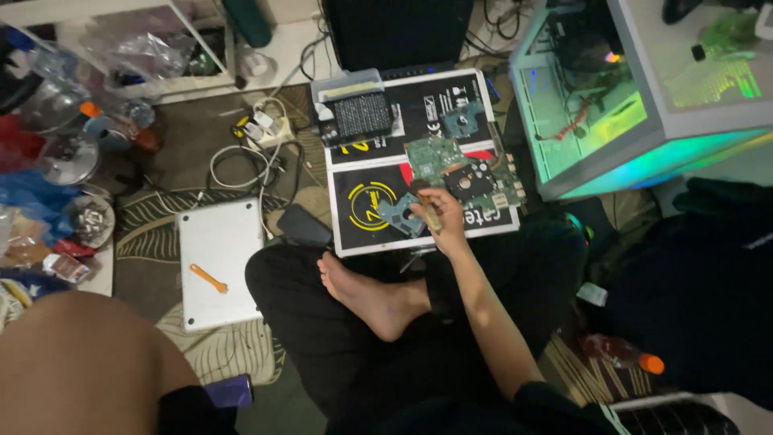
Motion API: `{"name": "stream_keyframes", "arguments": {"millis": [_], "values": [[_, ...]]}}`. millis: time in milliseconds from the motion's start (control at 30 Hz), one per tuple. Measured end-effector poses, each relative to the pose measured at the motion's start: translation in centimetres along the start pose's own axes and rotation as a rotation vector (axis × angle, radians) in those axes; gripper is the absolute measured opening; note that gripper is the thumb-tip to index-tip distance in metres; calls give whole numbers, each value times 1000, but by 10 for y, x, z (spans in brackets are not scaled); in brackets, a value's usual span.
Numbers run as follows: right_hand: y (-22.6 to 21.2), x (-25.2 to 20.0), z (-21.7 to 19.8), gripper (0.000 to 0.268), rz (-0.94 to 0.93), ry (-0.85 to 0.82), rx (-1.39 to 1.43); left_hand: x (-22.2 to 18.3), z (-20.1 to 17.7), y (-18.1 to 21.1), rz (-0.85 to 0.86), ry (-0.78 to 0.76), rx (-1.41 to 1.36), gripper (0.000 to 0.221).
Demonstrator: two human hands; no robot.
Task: Finishing the cleaning and inspection of a motherboard and a smaller circuit board by hand.
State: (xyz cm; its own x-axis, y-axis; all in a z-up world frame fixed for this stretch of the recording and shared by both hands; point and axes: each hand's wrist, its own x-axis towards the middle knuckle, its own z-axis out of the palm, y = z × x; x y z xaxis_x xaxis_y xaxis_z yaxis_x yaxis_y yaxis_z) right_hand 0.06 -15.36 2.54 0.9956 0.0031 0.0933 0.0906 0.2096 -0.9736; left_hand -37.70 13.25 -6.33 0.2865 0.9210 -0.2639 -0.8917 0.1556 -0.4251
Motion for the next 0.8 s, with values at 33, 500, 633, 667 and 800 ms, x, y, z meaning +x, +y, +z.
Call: {"name": "stream_keyframes", "arguments": {"millis": [33,500,633,667,800], "values": [[2,3,-1,33,-2,1,1,0,-2,-3,-4,18,-18,60],[-5,0,4,39,-46,10,-80,19,-214,-18,-20,283,-285,62],[-7,-4,3,41,45,25,-9,49,-249,-41,-33,333,-364,63],[-6,-5,3,39,51,29,36,54,-252,-38,-29,348,-370,63],[-1,-2,-1,36,32,44,83,69,-277,-89,-25,413,-445,63]]}}
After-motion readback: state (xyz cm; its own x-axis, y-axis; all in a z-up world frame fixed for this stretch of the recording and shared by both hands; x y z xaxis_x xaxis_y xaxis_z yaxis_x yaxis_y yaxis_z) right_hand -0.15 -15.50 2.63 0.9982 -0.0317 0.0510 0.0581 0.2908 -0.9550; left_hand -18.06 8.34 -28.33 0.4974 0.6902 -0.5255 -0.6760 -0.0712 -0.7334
